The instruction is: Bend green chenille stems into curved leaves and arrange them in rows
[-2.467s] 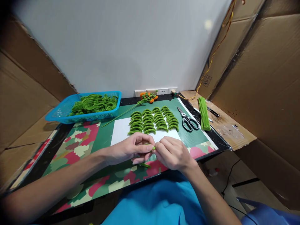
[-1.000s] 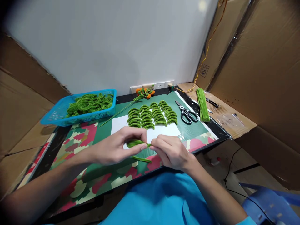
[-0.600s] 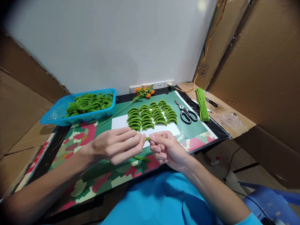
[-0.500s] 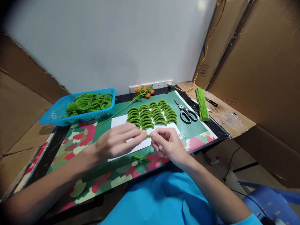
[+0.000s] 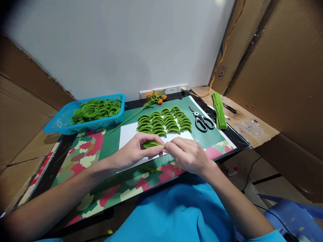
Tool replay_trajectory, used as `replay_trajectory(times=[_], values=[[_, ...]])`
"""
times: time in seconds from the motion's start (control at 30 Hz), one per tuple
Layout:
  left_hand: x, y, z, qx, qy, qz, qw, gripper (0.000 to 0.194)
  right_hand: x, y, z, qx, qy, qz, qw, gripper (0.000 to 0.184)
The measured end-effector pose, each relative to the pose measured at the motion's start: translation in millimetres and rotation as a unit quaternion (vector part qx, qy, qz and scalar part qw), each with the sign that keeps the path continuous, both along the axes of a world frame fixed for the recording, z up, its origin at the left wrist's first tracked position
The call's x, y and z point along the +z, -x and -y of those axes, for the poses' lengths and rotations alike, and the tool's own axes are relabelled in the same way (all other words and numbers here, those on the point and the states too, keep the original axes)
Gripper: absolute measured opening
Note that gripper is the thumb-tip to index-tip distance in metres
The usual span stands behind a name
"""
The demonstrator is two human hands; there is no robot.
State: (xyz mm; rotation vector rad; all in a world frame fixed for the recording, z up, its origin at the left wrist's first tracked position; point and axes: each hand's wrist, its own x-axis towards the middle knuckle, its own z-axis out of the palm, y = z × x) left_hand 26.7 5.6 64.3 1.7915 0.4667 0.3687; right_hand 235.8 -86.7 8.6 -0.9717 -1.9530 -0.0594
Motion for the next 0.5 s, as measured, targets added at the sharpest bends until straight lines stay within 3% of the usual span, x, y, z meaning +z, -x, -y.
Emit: replay_trajectory(times=[0.07, 0.13, 0.2, 0.27, 0.3, 0.33, 0.37, 0.4, 0.43, 0.5], values=[[0.6, 0, 5, 0.028, -0.096, 0.018, 0.995, 0.020, 3.8, 7, 4, 0.035, 0.106, -0.133, 0.985, 0.023], [1.2, 2, 9, 0.040, -0.236, 0.046, 0.970, 0.015, 6.4, 15, 8, 0.077, 0.238, -0.292, 0.923, 0.028], [1.8, 6, 11, 0.027, -0.429, 0.086, 0.899, 0.016, 7.6, 24, 10, 0.125, 0.345, -0.436, 0.822, 0.034], [2.6, 11, 9, -0.017, -0.599, 0.110, 0.793, 0.020, 8.1, 31, 9, 0.172, 0.433, -0.530, 0.708, 0.036], [2.9, 13, 7, -0.045, -0.653, 0.111, 0.748, 0.022, 8.4, 33, 9, 0.187, 0.469, -0.553, 0.663, 0.037], [3.1, 15, 5, -0.065, -0.686, 0.108, 0.716, 0.023, 8.9, 34, 8, 0.194, 0.493, -0.562, 0.635, 0.036], [3.1, 16, 4, -0.072, -0.703, 0.105, 0.699, 0.024, 9.4, 34, 7, 0.193, 0.498, -0.557, 0.636, 0.036], [2.8, 17, 3, -0.063, -0.707, 0.103, 0.697, 0.023, 10.0, 34, 7, 0.182, 0.480, -0.539, 0.668, 0.037], [2.4, 16, 3, -0.042, -0.696, 0.100, 0.710, 0.021, 10.6, 32, 7, 0.159, 0.441, -0.505, 0.725, 0.037], [2.1, 12, 4, 0.012, -0.621, 0.088, 0.779, 0.014, 11.3, 27, 8, 0.092, 0.319, -0.380, 0.863, 0.032]])
